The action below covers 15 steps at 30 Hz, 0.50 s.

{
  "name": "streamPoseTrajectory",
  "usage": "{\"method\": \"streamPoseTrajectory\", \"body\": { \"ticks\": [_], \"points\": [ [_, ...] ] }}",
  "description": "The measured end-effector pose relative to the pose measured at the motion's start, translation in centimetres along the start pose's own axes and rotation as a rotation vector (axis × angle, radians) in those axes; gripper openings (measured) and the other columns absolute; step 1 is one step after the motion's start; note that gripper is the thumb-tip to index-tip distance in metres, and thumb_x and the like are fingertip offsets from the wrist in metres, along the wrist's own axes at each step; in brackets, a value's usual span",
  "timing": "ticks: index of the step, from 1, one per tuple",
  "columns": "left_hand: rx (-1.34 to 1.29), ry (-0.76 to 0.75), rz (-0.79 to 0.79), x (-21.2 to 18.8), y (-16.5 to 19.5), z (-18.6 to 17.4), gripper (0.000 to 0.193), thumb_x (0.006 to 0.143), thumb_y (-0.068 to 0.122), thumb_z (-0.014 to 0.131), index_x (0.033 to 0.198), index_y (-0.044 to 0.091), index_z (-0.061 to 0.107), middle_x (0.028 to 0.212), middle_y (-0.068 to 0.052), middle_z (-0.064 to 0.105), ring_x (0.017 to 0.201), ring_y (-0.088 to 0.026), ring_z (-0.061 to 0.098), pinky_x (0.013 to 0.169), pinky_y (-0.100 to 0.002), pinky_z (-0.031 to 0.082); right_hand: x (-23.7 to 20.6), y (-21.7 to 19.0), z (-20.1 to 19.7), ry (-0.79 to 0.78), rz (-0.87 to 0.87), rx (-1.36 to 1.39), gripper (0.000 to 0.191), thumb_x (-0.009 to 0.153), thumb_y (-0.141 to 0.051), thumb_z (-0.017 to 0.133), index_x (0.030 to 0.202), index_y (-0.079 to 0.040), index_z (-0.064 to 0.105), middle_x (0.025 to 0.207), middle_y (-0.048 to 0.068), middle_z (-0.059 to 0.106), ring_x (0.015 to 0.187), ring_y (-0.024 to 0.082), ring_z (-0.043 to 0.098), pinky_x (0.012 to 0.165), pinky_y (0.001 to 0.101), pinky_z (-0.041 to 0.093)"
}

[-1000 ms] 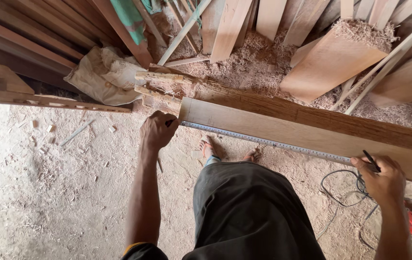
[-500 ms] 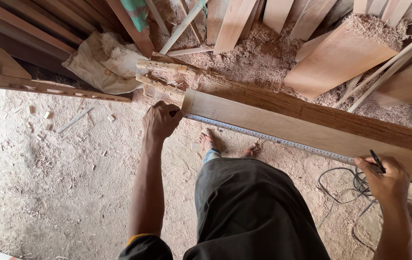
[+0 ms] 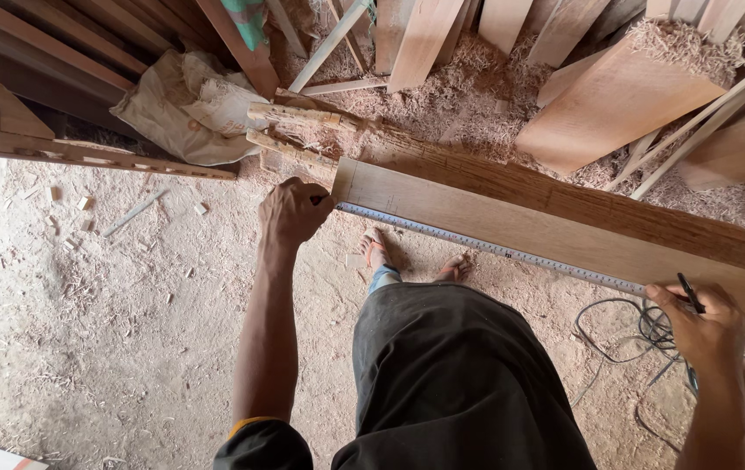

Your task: The person uses a try square and pencil to mark lines on a long wooden plank, then switches to a tape measure to mark additional measurements along the plank's length. The person repositions the plank and continues marking with both tools.

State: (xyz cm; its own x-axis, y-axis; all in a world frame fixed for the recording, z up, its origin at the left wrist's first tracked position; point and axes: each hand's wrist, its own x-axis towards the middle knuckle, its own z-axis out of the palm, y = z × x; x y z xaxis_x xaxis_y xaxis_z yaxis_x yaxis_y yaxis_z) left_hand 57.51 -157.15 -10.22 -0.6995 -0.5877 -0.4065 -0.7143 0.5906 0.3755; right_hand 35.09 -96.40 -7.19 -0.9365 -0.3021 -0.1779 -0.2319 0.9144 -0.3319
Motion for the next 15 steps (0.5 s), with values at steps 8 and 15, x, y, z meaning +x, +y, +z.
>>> {"method": "streamPoseTrajectory", "body": {
  "ticks": [8,15],
  "points": [
    [0.0,0.018,0.008,0.6,0.0,-0.1,0.018,0.082,0.034,0.072,0.075,0.022,0.083,0.067,-0.001,0.069,0.049,-0.015,0.053,0.042,-0.033,0.036,-0.2,-2.0,-0.5,0.007,0.052,0.003,0.036,0.096,-0.044,0.084,0.097,-0.008,0.08,0.101,0.01,0.074,0.094,0.027,0.071,0.087,0.0436,0.055],
    [0.055,-0.052,-0.012,2.1,-1.0,1.1,0.03,0.085,0.051,0.073,0.088,0.023,0.083,0.071,0.0,0.074,0.06,-0.019,0.066,0.052,-0.038,0.05,-0.5,-2.9,-1.9,0.24,-0.053,0.122,0.027,0.102,-0.027,0.072,0.108,-0.001,0.075,0.119,0.015,0.056,0.106,0.027,0.057,0.086,0.04,0.05]
  ]
}}
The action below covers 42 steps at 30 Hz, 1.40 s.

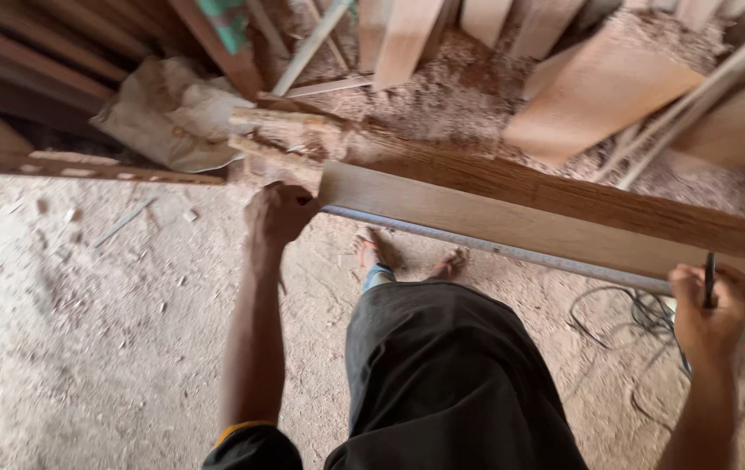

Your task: The person uses a try square and pencil to mark lines on a long wooden plank, then switches to a tape measure to mark additional measurements along the plank's length. The person repositions the plank and continues marking with both tools.

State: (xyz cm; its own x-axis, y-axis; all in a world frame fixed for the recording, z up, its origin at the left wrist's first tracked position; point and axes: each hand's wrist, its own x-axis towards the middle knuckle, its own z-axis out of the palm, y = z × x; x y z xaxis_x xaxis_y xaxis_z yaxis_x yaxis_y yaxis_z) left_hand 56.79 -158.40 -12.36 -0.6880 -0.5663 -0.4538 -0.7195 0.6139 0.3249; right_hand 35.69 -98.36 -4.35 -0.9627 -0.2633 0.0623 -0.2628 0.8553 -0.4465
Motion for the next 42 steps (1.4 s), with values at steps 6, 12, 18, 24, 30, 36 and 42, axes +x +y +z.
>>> {"method": "streamPoseTrajectory", "body": {
  "ticks": [6,12,18,24,30,36,42],
  "points": [
    [0.095,0.031,0.078,0.5,0.0,1.3,0.048,0.086,0.066,0.07,0.099,0.022,0.083,0.092,-0.011,0.078,0.082,-0.031,0.074,0.075,-0.046,0.059,1.6,3.4,0.0,-0.004,0.149,0.429,0.051,0.121,-0.043,0.044,0.104,-0.003,0.071,0.1,0.003,0.071,0.088,0.014,0.056,0.074,0.0291,0.046],
    [0.154,-0.014,0.091,0.4,1.1,0.9,0.048,0.085,0.065,0.07,0.11,0.026,0.083,0.1,-0.011,0.078,0.091,-0.034,0.074,0.077,-0.049,0.059,2.2,0.5,2.3,-0.233,0.222,0.719,0.036,0.101,-0.028,0.074,0.102,0.003,0.058,0.076,0.009,0.068,0.058,0.012,0.062,0.047,0.0265,0.051],
    [0.153,-0.187,-0.113,0.3,3.7,0.1,0.045,0.091,0.067,0.065,0.117,0.033,0.082,0.086,-0.008,0.078,0.088,-0.026,0.076,0.074,-0.048,0.059,3.9,0.4,2.5,-0.286,0.146,0.47,0.033,0.107,-0.034,0.056,0.104,-0.003,0.068,0.079,0.006,0.072,0.071,0.008,0.067,0.057,0.0254,0.053],
    [0.149,-0.161,-0.107,0.1,5.4,-0.3,0.047,0.088,0.067,0.069,0.115,0.031,0.083,0.088,-0.003,0.078,0.088,-0.026,0.073,0.078,-0.046,0.057,3.5,3.2,3.1,-0.276,0.185,0.461,0.039,0.11,-0.036,0.051,0.097,-0.004,0.068,0.074,0.007,0.07,0.065,0.011,0.062,0.055,0.0262,0.05],
    [0.128,-0.208,-0.161,0.1,6.4,-0.1,0.043,0.091,0.062,0.069,0.115,0.03,0.083,0.083,-0.004,0.079,0.075,-0.023,0.076,0.08,-0.043,0.058,3.6,4.9,3.0,-0.298,0.136,0.31,0.035,0.107,-0.031,0.052,0.09,-0.004,0.067,0.068,0.006,0.07,0.047,0.012,0.055,0.042,0.0297,0.043],
    [0.149,-0.213,-0.135,0.1,7.1,0.3,0.039,0.093,0.058,0.07,0.113,0.027,0.084,0.082,-0.004,0.08,0.067,-0.023,0.078,0.081,-0.04,0.058,3.6,6.1,2.3,-0.225,0.104,0.424,0.028,0.106,-0.026,0.057,0.091,-0.004,0.066,0.07,0.008,0.071,0.051,0.012,0.06,0.044,0.0279,0.046],
    [0.192,-0.172,-0.065,0.7,7.2,1.0,0.042,0.091,0.059,0.071,0.113,0.027,0.085,0.092,-0.004,0.08,0.084,-0.024,0.074,0.08,-0.042,0.058,4.0,7.6,2.5,-0.24,0.003,0.389,0.029,0.106,-0.026,0.061,0.089,-0.003,0.065,0.07,0.007,0.07,0.053,0.013,0.062,0.048,0.0299,0.047]
  ]
}}
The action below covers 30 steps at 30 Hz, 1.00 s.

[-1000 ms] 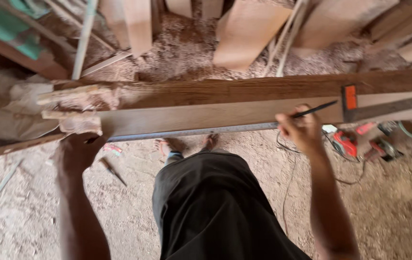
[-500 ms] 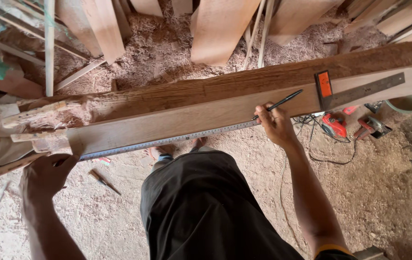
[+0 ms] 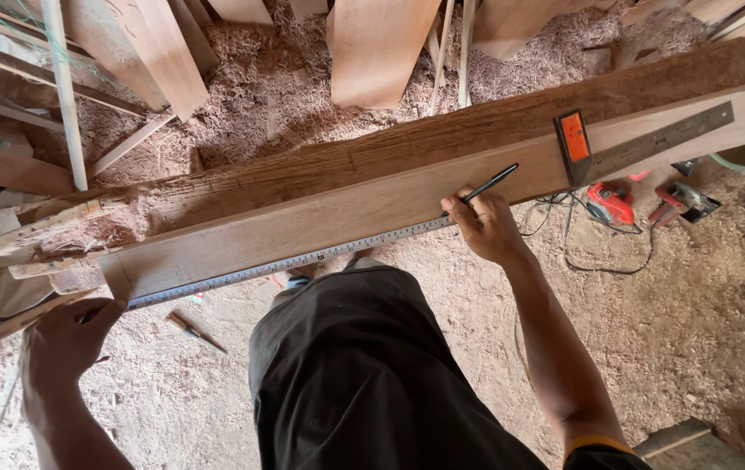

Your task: The person uses a try square and pencil to mark lines on a long wooden plank, then switches to a tape measure to mark additional measurements along the plank's length. The person repositions the plank and continues marking with both tools.

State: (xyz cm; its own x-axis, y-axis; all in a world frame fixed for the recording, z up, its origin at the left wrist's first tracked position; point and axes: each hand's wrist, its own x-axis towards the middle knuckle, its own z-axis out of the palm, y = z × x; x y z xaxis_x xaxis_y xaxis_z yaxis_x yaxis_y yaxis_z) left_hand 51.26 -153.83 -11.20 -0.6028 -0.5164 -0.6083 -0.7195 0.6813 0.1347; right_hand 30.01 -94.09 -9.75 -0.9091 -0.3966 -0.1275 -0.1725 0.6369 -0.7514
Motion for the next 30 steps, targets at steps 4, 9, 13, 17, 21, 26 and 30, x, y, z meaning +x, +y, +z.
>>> {"method": "streamPoseTrajectory", "body": {
  "ticks": [4,9,13,17,21,26,30],
  "points": [
    [-0.007,-0.069,-0.102,0.5,-0.2,0.4,0.042,0.091,0.06,0.071,0.115,0.028,0.083,0.094,-0.005,0.082,0.087,-0.025,0.076,0.082,-0.044,0.058,0.0,0.7,0.1,-0.015,-0.002,0.006,0.028,0.106,-0.026,0.06,0.089,-0.004,0.067,0.071,0.006,0.07,0.053,0.013,0.063,0.046,0.0308,0.048],
    [-0.028,-0.041,-0.06,0.7,-0.8,0.7,0.041,0.091,0.058,0.071,0.115,0.029,0.084,0.099,-0.003,0.082,0.093,-0.025,0.075,0.086,-0.044,0.057,-0.1,0.8,0.0,-0.017,-0.034,0.023,0.028,0.106,-0.026,0.06,0.09,-0.004,0.067,0.073,0.007,0.071,0.058,0.012,0.066,0.048,0.0295,0.05],
    [-0.05,-0.032,-0.06,0.5,-0.7,0.7,0.04,0.09,0.058,0.072,0.114,0.028,0.083,0.104,-0.001,0.081,0.097,-0.024,0.074,0.088,-0.044,0.056,-0.1,0.5,0.1,-0.018,0.019,0.017,0.027,0.105,-0.026,0.06,0.09,-0.005,0.068,0.072,0.007,0.071,0.056,0.014,0.065,0.047,0.0307,0.05],
    [-0.05,-0.047,-0.1,0.5,-0.4,0.3,0.04,0.09,0.058,0.072,0.116,0.029,0.083,0.102,-0.004,0.081,0.095,-0.026,0.075,0.087,-0.045,0.057,0.1,0.1,0.0,-0.01,0.003,0.024,0.026,0.106,-0.025,0.06,0.092,-0.004,0.069,0.071,0.008,0.071,0.058,0.014,0.066,0.049,0.0309,0.05],
    [-0.06,-0.038,-0.096,0.4,-0.1,0.1,0.04,0.09,0.057,0.073,0.115,0.028,0.083,0.102,-0.005,0.081,0.093,-0.026,0.075,0.085,-0.044,0.057,0.1,-0.2,0.2,0.034,-0.022,0.001,0.024,0.105,-0.024,0.06,0.096,-0.004,0.07,0.074,0.008,0.072,0.057,0.015,0.066,0.05,0.03,0.051],
    [-0.075,-0.049,-0.102,0.0,0.2,-0.3,0.042,0.09,0.057,0.072,0.116,0.026,0.083,0.097,-0.005,0.081,0.084,-0.025,0.077,0.083,-0.044,0.058,-0.2,0.2,0.6,0.031,-0.036,-0.015,0.024,0.106,-0.023,0.061,0.095,-0.003,0.068,0.074,0.008,0.072,0.061,0.013,0.067,0.052,0.0296,0.053],
    [-0.062,0.021,-0.021,-0.5,0.0,0.0,0.044,0.089,0.058,0.071,0.114,0.024,0.083,0.09,-0.007,0.08,0.082,-0.025,0.074,0.081,-0.043,0.057,-0.2,0.4,0.9,0.044,0.08,0.144,0.025,0.11,-0.024,0.056,0.101,-0.004,0.068,0.079,0.008,0.071,0.065,0.01,0.065,0.052,0.0255,0.053]
  ]
}}
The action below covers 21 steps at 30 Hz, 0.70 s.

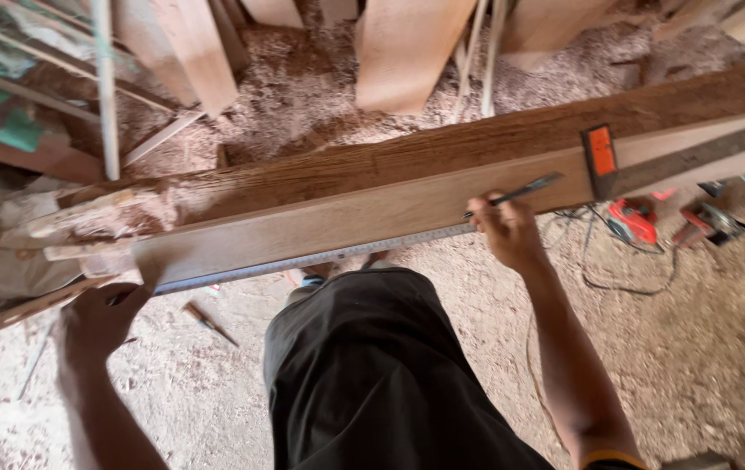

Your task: The person uses a try square and pencil to mark lines on a long wooden plank, then switches to a tape measure to mark additional measurements along the plank's length. The person repositions the plank and continues marking with both tools.

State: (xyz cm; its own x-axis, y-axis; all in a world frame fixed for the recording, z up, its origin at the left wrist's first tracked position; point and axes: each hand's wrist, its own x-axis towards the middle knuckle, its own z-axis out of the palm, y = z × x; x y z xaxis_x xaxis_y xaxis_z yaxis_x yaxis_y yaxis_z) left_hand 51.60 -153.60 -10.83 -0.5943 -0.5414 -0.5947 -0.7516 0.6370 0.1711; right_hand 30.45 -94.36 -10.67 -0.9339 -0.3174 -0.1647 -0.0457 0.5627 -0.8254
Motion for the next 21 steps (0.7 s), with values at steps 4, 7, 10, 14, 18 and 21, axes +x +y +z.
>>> {"method": "streamPoseTrajectory", "body": {
  "ticks": [4,7,10,14,18,21],
  "points": [
    [-0.082,0.033,0.078,0.7,-1.9,0.7,0.046,0.09,0.054,0.072,0.111,0.014,0.082,0.077,-0.015,0.076,0.072,-0.027,0.074,0.072,-0.043,0.057,-0.6,-0.7,0.3,0.063,0.049,0.222,0.028,0.112,-0.027,0.054,0.114,-0.003,0.068,0.088,0.009,0.072,0.066,0.008,0.06,0.054,0.0235,0.048],
    [-0.281,0.06,0.159,1.6,-3.2,1.9,0.043,0.088,0.048,0.074,0.103,0.008,0.08,0.08,-0.013,0.077,0.07,-0.028,0.075,0.067,-0.043,0.057,-1.1,-2.6,0.7,0.097,-0.078,0.165,0.028,0.114,-0.027,0.057,0.123,-0.002,0.066,0.1,0.009,0.073,0.083,0.007,0.066,0.065,0.0226,0.053],
    [-0.168,0.156,0.262,1.5,-4.2,1.9,0.039,0.087,0.049,0.074,0.097,0.012,0.082,0.086,-0.012,0.078,0.077,-0.026,0.075,0.07,-0.043,0.057,-1.7,-4.9,0.7,0.166,-0.35,-0.297,0.019,0.102,-0.022,0.079,0.111,-0.006,0.073,0.1,0.01,0.071,0.078,0.016,0.065,0.075,0.0327,0.053],
    [-0.096,0.122,0.104,1.0,-3.4,0.9,0.041,0.08,0.058,0.074,0.096,0.021,0.083,0.092,-0.006,0.078,0.084,-0.027,0.074,0.075,-0.044,0.057,-2.3,-6.8,0.5,0.066,-0.472,-0.593,0.02,0.093,-0.026,0.086,0.102,-0.012,0.075,0.093,0.004,0.07,0.095,0.024,0.064,0.091,0.0384,0.044],
    [-0.16,0.133,0.076,0.5,-2.8,0.2,0.035,0.079,0.05,0.072,0.098,0.023,0.084,0.095,-0.004,0.079,0.084,-0.025,0.075,0.077,-0.04,0.059,-2.9,-6.6,1.8,0.135,-0.448,-0.791,0.024,0.083,-0.029,0.088,0.092,-0.013,0.075,0.088,0.006,0.067,0.098,0.029,0.062,0.095,0.041,0.04],
    [-0.205,0.129,0.066,0.2,-3.2,-0.1,0.032,0.079,0.044,0.07,0.098,0.022,0.084,0.094,-0.006,0.08,0.082,-0.024,0.074,0.077,-0.04,0.059,-2.8,-5.8,2.4,0.124,-0.455,-0.73,0.023,0.085,-0.028,0.088,0.09,-0.012,0.072,0.083,0.005,0.064,0.095,0.028,0.061,0.094,0.042,0.039]
  ]
}}
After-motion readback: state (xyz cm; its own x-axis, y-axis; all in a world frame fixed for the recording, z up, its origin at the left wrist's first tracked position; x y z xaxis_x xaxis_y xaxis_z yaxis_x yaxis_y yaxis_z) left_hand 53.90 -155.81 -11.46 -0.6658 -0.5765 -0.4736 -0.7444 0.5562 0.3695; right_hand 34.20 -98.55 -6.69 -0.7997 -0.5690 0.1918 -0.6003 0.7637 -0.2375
